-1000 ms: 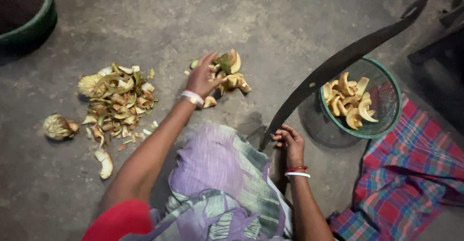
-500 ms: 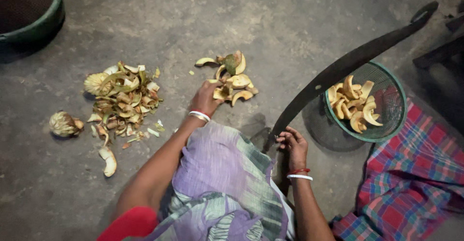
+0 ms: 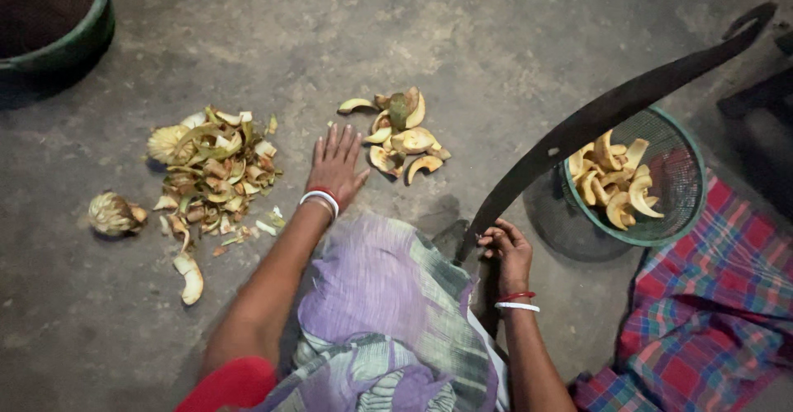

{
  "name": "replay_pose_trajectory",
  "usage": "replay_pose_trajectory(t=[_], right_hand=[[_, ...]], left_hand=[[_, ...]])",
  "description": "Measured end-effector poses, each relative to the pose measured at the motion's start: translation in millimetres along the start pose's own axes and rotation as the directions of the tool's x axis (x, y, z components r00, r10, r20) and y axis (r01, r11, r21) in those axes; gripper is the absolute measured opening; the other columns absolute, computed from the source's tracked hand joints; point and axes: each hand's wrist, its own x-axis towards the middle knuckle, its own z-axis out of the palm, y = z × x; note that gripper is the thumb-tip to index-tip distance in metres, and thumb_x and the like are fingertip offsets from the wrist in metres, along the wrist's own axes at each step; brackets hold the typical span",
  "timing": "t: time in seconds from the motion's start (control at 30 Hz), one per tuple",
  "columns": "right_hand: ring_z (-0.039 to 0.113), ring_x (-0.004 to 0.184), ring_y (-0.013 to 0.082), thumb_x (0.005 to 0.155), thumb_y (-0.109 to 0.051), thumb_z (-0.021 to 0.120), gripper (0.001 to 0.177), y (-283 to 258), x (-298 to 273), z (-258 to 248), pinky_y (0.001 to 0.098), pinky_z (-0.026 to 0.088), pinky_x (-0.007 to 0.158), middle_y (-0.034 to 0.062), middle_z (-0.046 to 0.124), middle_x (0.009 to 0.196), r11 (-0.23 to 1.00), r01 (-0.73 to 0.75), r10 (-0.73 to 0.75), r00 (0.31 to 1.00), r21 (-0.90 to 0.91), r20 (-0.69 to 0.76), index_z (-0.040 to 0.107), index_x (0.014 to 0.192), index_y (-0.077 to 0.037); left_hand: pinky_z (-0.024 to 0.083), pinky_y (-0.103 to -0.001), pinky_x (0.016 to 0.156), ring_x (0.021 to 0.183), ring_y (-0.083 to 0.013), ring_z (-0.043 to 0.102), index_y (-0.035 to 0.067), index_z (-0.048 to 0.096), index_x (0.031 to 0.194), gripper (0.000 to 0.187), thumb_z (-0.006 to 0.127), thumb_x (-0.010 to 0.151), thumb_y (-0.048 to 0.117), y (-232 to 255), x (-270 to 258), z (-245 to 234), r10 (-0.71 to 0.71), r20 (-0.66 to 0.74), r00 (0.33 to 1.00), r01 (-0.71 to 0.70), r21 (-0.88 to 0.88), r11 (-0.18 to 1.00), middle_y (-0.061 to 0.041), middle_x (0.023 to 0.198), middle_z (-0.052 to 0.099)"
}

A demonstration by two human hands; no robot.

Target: The person sits on the floor and uses a curved blade to peel and slice fruit pieces. They place the peeled pieces into a green basket and discard the peels onto the floor.

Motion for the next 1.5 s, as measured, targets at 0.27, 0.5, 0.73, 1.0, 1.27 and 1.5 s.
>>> replay_pose_trajectory(t=[0.27,0.5,0.73,1.0,1.27,1.5], right_hand=[[0.071,0.077,0.0157,0.102,-0.005,0.052,0.028,-9.2,-2.3,-1.1,0.0245,0.054,0.060,0.0112,0.072,0.098,0.998,-0.049,0.049,0.999,0.038,0.009,0.060,0.127,0.004],[0.072,0.078,0.0201,0.098,-0.005,0.055,0.030,-14.8,4.2,-1.6,0.0300,0.058,0.063,0.0113,0.070,0.096,0.976,-0.168,0.169,0.986,0.136,0.008,0.057,0.127,0.003],[0.072,0.078,0.0205,0.099,-0.005,0.056,0.029,-5.7,1.1,-13.4,0.0295,0.057,0.066,0.0156,0.074,0.099,0.977,-0.157,0.147,0.986,0.143,0.083,0.062,0.125,0.007],[0.069,0.072,0.0166,0.100,-0.007,0.056,0.030,-6.6,-17.5,-16.1,0.0253,0.054,0.062,0.0146,0.074,0.098,0.995,-0.093,0.094,0.996,0.043,-0.010,0.065,0.125,0.007],[0.070,0.070,0.0158,0.100,-0.008,0.053,0.030,-1.3,-13.4,-19.5,0.0256,0.055,0.058,0.0124,0.074,0.095,0.994,-0.103,0.103,0.995,0.023,-0.016,0.063,0.126,0.003],[0.071,0.069,0.0157,0.102,-0.011,0.053,0.029,9.0,-7.4,-27.2,0.0249,0.054,0.056,0.0115,0.074,0.095,0.996,-0.086,0.086,0.996,0.031,0.008,0.064,0.124,0.003]], left_hand=[[0.009,-0.051,0.128,0.159,-0.0392,0.007,-0.006,0.030,0.156,0.091,0.050,0.099,0.063,-12.5,-33.1,-42.8,-0.377,0.056,0.925,0.356,0.227,0.907,-0.024,0.172,0.014],[0.022,-0.048,0.122,0.152,-0.0385,0.025,-0.005,0.036,0.153,0.085,0.058,0.091,0.048,1.1,-162.4,-3.3,0.191,0.138,0.972,-0.199,0.043,0.979,-0.024,0.163,0.029],[0.038,-0.049,0.109,0.139,-0.0389,0.042,-0.002,0.053,0.142,0.080,0.066,0.081,0.046,-38.3,-111.9,-43.1,0.032,-0.180,0.983,-0.004,0.155,0.988,-0.026,0.152,0.044],[0.053,-0.043,0.078,0.092,-0.0298,0.066,0.012,0.072,0.107,0.017,0.072,0.095,0.024,32.7,-13.5,-104.4,0.293,-0.220,0.931,-0.358,-0.375,0.855,-0.010,0.096,0.071],[0.053,-0.043,0.069,0.085,-0.0281,0.069,0.014,0.070,0.098,0.013,0.069,0.086,0.014,111.4,94.5,-4.6,0.567,-0.053,0.822,-0.555,0.148,0.818,-0.009,0.081,0.071],[0.053,-0.045,0.070,0.082,-0.0319,0.071,0.007,0.074,0.099,0.026,0.076,0.077,0.022,116.2,88.2,-43.3,0.378,0.025,0.926,-0.362,-0.235,0.902,-0.014,0.084,0.075]])
